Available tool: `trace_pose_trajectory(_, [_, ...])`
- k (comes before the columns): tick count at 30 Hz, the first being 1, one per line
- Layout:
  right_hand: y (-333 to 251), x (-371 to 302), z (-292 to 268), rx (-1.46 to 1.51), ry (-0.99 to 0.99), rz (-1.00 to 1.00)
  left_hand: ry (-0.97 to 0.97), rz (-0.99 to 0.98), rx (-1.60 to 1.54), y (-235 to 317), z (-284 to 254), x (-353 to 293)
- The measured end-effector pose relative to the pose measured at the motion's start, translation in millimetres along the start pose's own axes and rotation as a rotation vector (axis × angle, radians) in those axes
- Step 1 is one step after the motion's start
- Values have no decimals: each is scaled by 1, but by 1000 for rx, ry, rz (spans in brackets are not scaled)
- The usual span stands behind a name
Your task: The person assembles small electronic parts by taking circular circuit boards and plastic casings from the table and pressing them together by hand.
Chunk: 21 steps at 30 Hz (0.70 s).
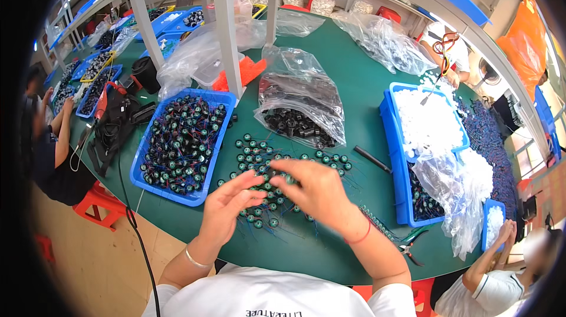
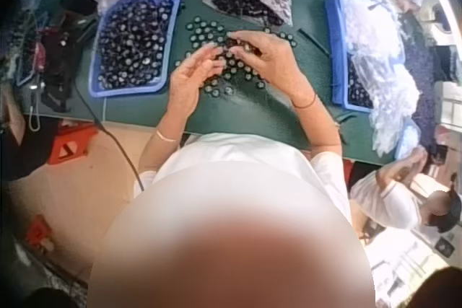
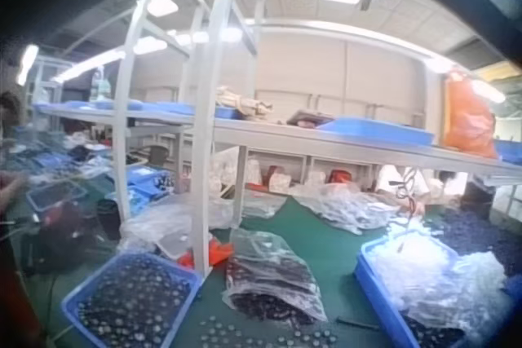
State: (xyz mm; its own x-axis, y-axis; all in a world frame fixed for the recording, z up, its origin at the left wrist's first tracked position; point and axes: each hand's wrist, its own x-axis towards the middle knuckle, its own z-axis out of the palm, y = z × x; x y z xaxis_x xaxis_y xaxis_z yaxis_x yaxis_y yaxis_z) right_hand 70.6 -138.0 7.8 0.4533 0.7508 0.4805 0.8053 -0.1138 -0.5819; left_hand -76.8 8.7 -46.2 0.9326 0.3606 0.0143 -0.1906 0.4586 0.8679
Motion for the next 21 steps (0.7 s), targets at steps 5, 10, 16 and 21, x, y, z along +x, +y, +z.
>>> trace_pose_trajectory(5, [-21, -17, 3, 50, 27, -53, -75, -153, -275, -6, 16, 7])
trace_pose_trajectory(10, [-22, -35, -7, 405, 19, 317, -80, -140, -340, -13, 12, 6])
trace_pose_trajectory(16, [-19, -31, -20, 101, -30, 39, -54, -98, -297, -16, 12, 5])
trace_pose_trajectory(21, [-26, -30, -9, 147, 16, 15, -56, -113, -304, -22, 10, 2])
